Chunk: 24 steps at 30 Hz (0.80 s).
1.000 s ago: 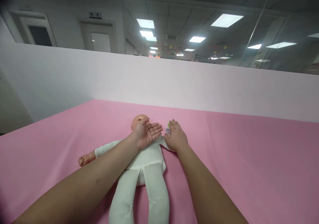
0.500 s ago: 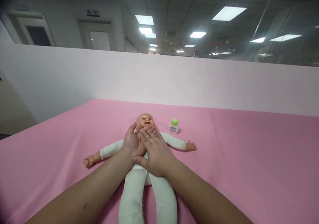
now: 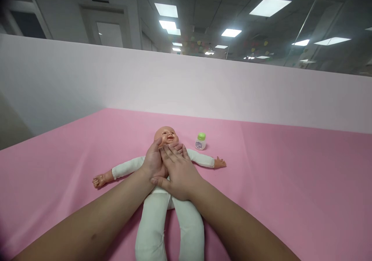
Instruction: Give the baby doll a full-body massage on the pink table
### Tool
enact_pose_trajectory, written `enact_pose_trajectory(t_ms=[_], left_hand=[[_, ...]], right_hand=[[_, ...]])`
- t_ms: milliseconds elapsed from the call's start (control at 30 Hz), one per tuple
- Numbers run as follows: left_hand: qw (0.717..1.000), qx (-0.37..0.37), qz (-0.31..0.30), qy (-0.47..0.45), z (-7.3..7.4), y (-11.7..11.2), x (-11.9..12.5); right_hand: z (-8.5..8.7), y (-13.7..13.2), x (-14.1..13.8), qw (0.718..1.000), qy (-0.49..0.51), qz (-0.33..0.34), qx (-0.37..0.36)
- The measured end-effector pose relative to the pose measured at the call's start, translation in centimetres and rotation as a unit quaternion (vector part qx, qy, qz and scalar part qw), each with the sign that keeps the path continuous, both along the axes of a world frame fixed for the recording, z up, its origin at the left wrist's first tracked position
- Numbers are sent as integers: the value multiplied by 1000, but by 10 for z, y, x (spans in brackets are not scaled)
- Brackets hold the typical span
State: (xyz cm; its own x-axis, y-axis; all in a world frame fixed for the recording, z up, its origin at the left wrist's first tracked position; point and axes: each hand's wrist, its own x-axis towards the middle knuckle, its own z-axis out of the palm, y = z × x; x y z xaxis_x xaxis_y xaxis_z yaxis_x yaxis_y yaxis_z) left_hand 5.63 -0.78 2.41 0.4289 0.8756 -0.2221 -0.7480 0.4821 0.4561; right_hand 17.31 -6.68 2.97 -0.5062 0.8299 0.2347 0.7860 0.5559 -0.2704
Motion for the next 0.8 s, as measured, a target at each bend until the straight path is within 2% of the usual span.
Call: enact_pose_trajectory(t_ms=[133, 300, 467, 600, 800], left_hand=[[999, 33, -9, 14, -1, 13, -13], [998, 54, 3, 19, 0, 26, -32], [999, 53, -5, 7, 0, 22, -30], [998, 56, -18, 0, -3, 15, -21], [997, 65, -35, 37, -2, 13, -20]], right_hand=[[-2, 2, 3, 999, -26, -27, 13], [-3, -1, 2, 998, -5, 53, 37], [-8, -2, 1, 994, 34, 97, 45], [-9, -3, -2, 996, 23, 78, 28], [-8, 1, -1, 1000, 1, 3, 10]])
